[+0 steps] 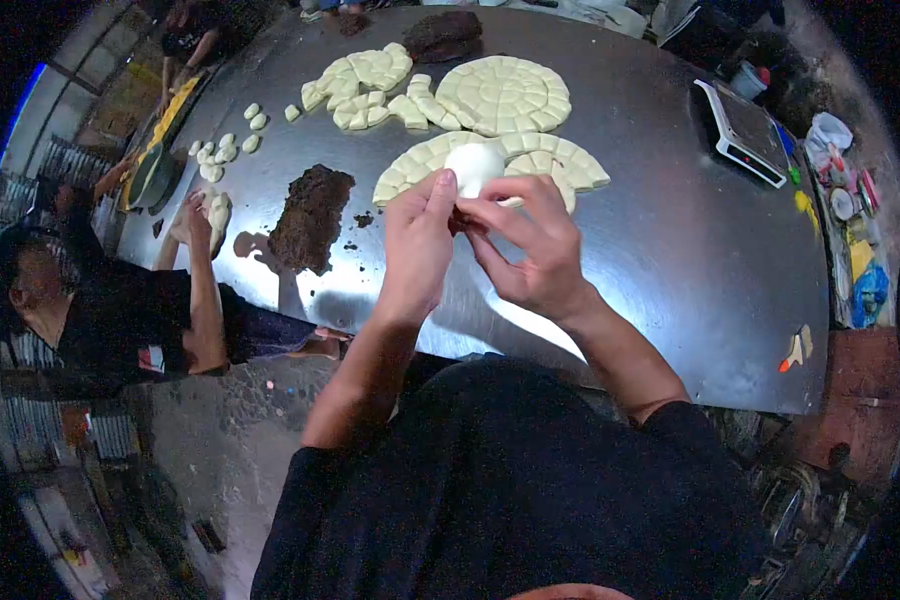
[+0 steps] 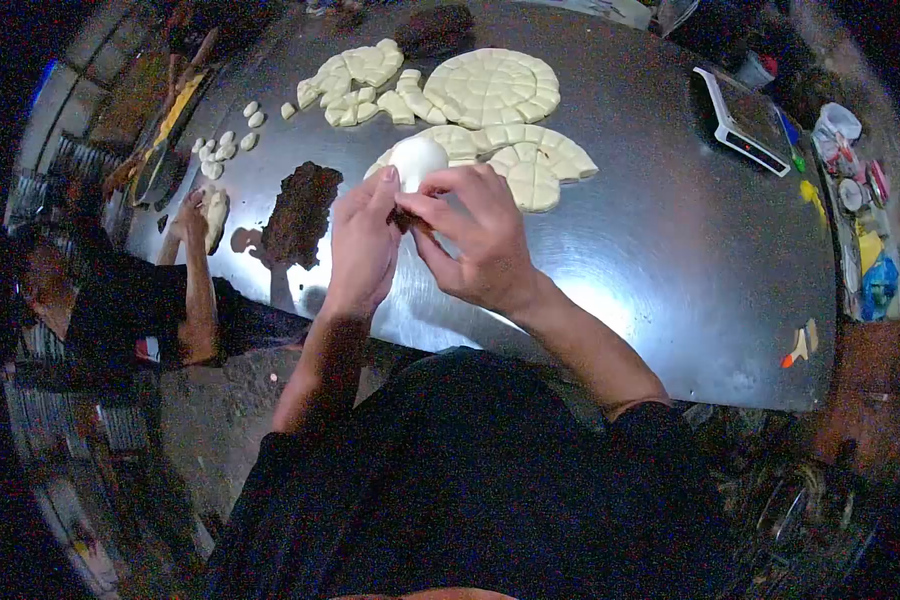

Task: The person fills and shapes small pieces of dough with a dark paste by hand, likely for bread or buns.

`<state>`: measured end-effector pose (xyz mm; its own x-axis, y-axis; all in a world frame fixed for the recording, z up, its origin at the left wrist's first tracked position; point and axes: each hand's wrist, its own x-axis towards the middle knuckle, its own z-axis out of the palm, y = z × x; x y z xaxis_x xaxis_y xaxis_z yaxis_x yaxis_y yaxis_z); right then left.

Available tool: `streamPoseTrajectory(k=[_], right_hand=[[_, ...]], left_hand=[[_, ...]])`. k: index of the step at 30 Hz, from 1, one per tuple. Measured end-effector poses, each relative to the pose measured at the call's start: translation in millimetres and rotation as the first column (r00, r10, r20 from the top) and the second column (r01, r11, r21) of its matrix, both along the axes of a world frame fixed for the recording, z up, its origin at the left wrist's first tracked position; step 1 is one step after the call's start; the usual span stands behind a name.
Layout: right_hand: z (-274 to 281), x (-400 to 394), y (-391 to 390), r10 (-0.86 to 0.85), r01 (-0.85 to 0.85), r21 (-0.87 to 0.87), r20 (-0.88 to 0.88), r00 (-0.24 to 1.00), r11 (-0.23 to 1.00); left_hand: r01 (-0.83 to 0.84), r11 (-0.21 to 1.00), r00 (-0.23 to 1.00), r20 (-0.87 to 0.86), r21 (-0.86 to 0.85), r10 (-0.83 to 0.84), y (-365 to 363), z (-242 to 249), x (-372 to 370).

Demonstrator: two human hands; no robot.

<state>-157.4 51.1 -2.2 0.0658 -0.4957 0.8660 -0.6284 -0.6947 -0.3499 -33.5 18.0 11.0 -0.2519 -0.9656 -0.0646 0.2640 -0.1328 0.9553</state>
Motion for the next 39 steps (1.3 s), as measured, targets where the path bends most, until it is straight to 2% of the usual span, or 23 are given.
streamPoseTrajectory(k=[1, 3, 5, 6, 7, 9, 11, 13, 16, 17, 19, 20, 21, 25, 27, 28, 30, 32, 33, 35, 37, 38, 39], right_hand=[[-6, 1, -1, 0.006, -0.006, 0.01, 0.004, 1.0, 1.0], [-26, 0, -5, -0.157, 0.136, 0.123, 0.175, 0.972, 0.983], [-40, -1, -12, -0.159, 0.114, 0.213, 0.211, 0.964, 0.97], [-46, -2, -14, -0.147, 0.13, 0.156, 0.103, 0.984, 0.979], [-52, 0, -11, -0.14, 0.14, 0.101, -0.008, 0.99, 0.985], [-62, 7, 3, -0.061, 0.068, 0.185, -0.04, 0.997, 0.98], [-72, 10, 21, 0.039, -0.036, 0.288, -0.006, 0.999, 0.957], [-94, 5, 34, 0.041, -0.061, 0.415, 0.056, 0.998, 0.908], [-117, -7, 47, -0.041, -0.062, 0.573, 0.165, 0.985, 0.817], [-121, -10, 48, -0.062, -0.053, 0.597, 0.171, 0.983, 0.8], [-126, -10, 46, -0.04, -0.071, 0.604, 0.168, 0.985, 0.794], [-127, -9, 42, -0.009, -0.091, 0.597, 0.161, 0.987, 0.797], [-125, -8, 36, -0.009, -0.088, 0.602, 0.157, 0.988, 0.793], [-98, 1, 3, 0.064, -0.183, 0.498, 0.246, 0.967, 0.848], [-64, 5, -16, 0.088, -0.196, 0.422, 0.263, 0.961, 0.885], [-43, 7, -25, 0.088, -0.181, 0.333, 0.276, 0.957, 0.925], [-31, 17, -37, 0.095, -0.168, 0.238, 0.291, 0.952, 0.957], [-30, 33, -50, -0.026, 0.013, 0.164, 0.081, 0.996, 0.986], [-49, 51, -55, -0.021, 0.008, 0.161, 0.083, 0.996, 0.987], [-141, 94, -51, -0.227, 0.269, 0.256, -0.18, 0.957, 0.928], [-234, 109, -38, -0.035, 0.205, 0.465, -0.348, 0.937, 0.861], [-239, 109, -51, -0.029, 0.194, 0.451, -0.348, 0.937, 0.871], [-246, 110, -56, 0.005, 0.149, 0.597, -0.249, 0.968, 0.788]], left_hand=[[-0.027, 1.0, 0.998, -0.055, 0.003, 0.027, -1, -3, 2], [0.014, 1.0, 0.999, 0.052, 0.007, -0.014, -1, -12, 4], [0.124, 0.992, 0.989, 0.082, 0.023, -0.125, 5, -16, -1], [0.102, 0.993, 0.989, 0.102, 0.056, -0.108, 6, -17, -2], [0.112, 0.993, 0.972, 0.214, -0.038, -0.101, 3, -29, 4], [0.152, 0.972, 0.924, 0.375, -0.181, -0.075, -5, -49, 13], [0.172, 0.964, 0.856, 0.515, -0.204, -0.044, -10, -71, 27], [0.161, 0.94, 0.629, 0.765, -0.3, 0.136, -13, -123, 52], [0.151, 0.982, 0.547, 0.837, -0.117, 0.015, -3, -169, 81], [0.21, 0.975, 0.624, 0.778, -0.068, -0.08, -6, -212, 93], [0.349, 0.863, 0.85, 0.264, 0.364, -0.455, 3, -243, 93], [0.421, 0.818, 0.873, 0.072, 0.392, -0.483, 9, -246, 83], [0.422, 0.816, 0.873, 0.066, 0.395, -0.484, 9, -249, 81], [0.196, 0.821, 0.902, 0.229, 0.537, -0.366, 4, -266, 83], [-0.056, 0.945, 0.614, 0.758, 0.322, -0.222, 7, -268, 80], [-0.065, 0.946, 0.613, 0.761, 0.317, -0.213, 9, -265, 82], [-0.067, 0.896, 0.786, 0.576, 0.438, -0.223, 19, -256, 87], [-0.039, 0.861, 0.914, 0.366, 0.507, -0.174, 25, -256, 97], [-0.044, 0.863, 0.914, 0.368, 0.504, -0.168, 27, -263, 107], [-0.219, 0.911, 0.904, 0.423, 0.348, 0.056, 35, -271, 127], [-0.335, 0.864, 0.856, 0.504, 0.375, 0.113, 42, -239, 134], [-0.375, 0.862, 0.837, 0.525, 0.341, 0.156, 41, -238, 147], [-0.416, 0.852, 0.814, 0.548, 0.319, 0.192, 46, -243, 163]])
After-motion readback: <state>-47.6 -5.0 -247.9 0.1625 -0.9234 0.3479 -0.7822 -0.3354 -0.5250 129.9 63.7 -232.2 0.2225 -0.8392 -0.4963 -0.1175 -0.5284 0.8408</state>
